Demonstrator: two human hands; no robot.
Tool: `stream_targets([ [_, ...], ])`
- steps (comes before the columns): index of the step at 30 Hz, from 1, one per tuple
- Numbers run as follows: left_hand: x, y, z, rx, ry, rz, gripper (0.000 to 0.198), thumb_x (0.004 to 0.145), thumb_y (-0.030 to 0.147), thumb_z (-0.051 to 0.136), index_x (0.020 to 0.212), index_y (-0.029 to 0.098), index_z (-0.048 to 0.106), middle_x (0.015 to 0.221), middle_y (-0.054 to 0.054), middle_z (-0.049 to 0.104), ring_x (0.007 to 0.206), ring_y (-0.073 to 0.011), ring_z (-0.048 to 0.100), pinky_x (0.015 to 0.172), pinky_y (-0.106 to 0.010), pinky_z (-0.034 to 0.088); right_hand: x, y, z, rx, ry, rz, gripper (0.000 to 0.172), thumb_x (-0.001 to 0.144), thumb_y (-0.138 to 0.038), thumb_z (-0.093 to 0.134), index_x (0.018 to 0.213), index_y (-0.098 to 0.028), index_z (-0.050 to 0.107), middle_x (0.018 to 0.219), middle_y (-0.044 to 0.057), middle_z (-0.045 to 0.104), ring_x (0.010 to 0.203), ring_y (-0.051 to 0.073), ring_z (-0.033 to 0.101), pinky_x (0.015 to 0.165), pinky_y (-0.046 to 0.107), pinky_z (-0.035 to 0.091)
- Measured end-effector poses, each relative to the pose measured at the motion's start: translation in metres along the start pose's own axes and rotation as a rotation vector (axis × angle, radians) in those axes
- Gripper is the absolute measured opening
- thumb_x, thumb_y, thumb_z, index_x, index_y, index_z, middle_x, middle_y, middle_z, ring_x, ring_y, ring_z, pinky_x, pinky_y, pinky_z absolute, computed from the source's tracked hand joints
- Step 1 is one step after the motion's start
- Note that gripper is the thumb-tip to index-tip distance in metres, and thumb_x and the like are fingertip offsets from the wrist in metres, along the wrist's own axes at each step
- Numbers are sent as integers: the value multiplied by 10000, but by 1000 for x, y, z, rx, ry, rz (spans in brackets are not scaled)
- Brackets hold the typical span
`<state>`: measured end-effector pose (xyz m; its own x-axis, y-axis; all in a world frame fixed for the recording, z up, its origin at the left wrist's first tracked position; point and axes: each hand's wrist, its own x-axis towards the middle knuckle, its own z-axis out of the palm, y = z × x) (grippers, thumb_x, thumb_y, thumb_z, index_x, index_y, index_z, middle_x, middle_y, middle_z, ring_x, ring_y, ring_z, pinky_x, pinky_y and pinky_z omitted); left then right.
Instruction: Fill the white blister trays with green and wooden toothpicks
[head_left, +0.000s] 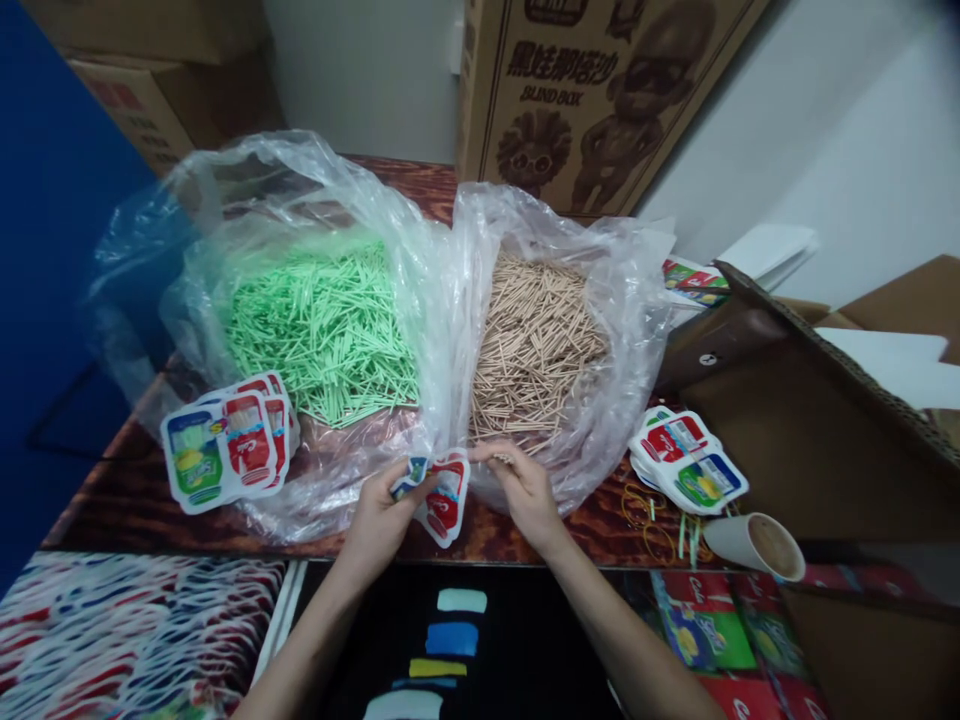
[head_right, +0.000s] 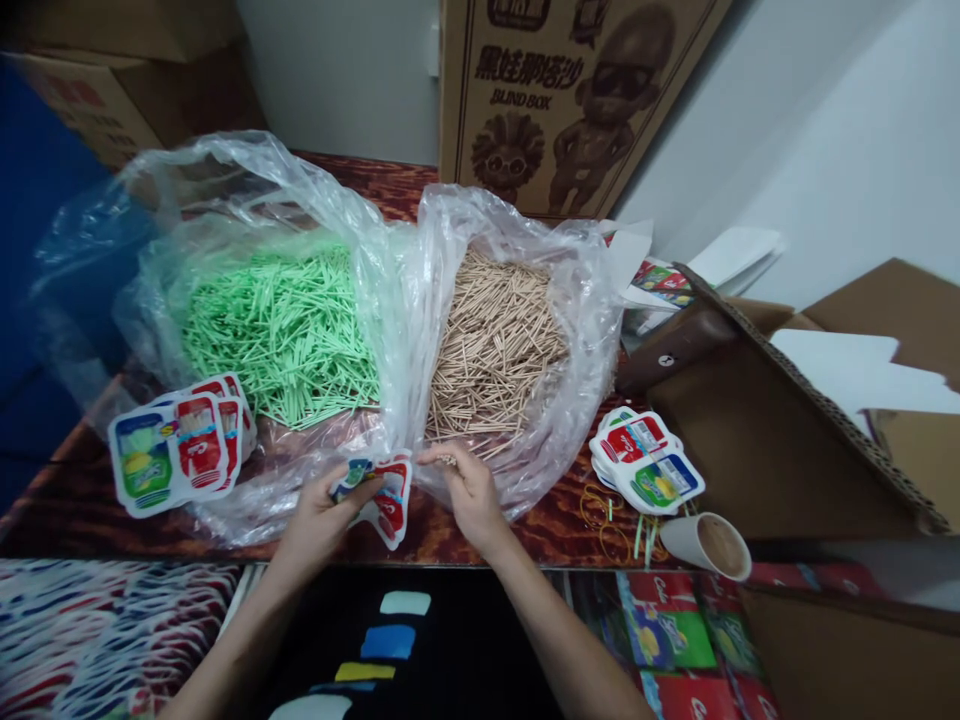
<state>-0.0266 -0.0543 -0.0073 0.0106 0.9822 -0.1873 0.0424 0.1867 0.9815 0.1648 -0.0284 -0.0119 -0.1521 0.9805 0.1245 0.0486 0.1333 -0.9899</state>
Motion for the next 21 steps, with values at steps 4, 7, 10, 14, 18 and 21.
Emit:
stream_targets([
  [4, 3, 0, 9, 43, -75, 38, 166, 786, 322, 652, 786, 157, 671, 723, 5, 622, 689, -147, 546, 658, -242, 431, 25, -26, 0, 474, 112, 135, 87, 863, -317, 610, 868, -232, 630, 862, 13, 726, 900, 193, 674, 891, 368, 496],
  [7, 3, 1, 12, 71, -100, 57, 167, 787, 319, 653, 760, 155, 657, 710, 10, 598, 688, -141, 527, 660, -240, 419, 40, -39, 3, 762, 37, 290, 111, 818, -299, 673, 866, -235, 597, 832, -16, 724, 900, 182, 688, 902, 361, 505],
  [10, 3, 1, 13, 53, -109, 55, 175, 788, 325, 649, 739, 157, 640, 700, 15, 582, 676, -136, 518, 656, -239, 419, 44, -41, 9, 826, -26, 399, 115, 814, -284, 676, 862, -224, 591, 845, -9, 728, 905, 188, 694, 909, 372, 504],
  [14, 2, -1, 10, 8, -96, 37, 186, 785, 336, 647, 740, 155, 643, 692, 13, 591, 650, -140, 528, 651, -250, 436, 36, -38, 14, 737, -129, 451, 144, 807, -313, 673, 850, -209, 583, 847, 26, 733, 903, 208, 685, 858, 384, 509],
  [18, 3, -3, 8, 26, -71, 61, 160, 795, 314, 640, 825, 162, 681, 765, -4, 645, 744, -169, 586, 711, -262, 460, 28, -39, 13, 497, -258, 426, 164, 808, -329, 661, 798, -181, 589, 970, 63, 713, 943, 201, 643, 894, 367, 469],
  [21, 4, -4, 7, 32, -36, 113, 174, 795, 292, 637, 909, 178, 703, 842, -13, 677, 796, -180, 605, 746, -269, 469, 21, -45, 11, 267, -320, 350, 190, 857, -349, 601, 982, -206, 590, 1055, 43, 667, 992, 192, 610, 914, 366, 452],
])
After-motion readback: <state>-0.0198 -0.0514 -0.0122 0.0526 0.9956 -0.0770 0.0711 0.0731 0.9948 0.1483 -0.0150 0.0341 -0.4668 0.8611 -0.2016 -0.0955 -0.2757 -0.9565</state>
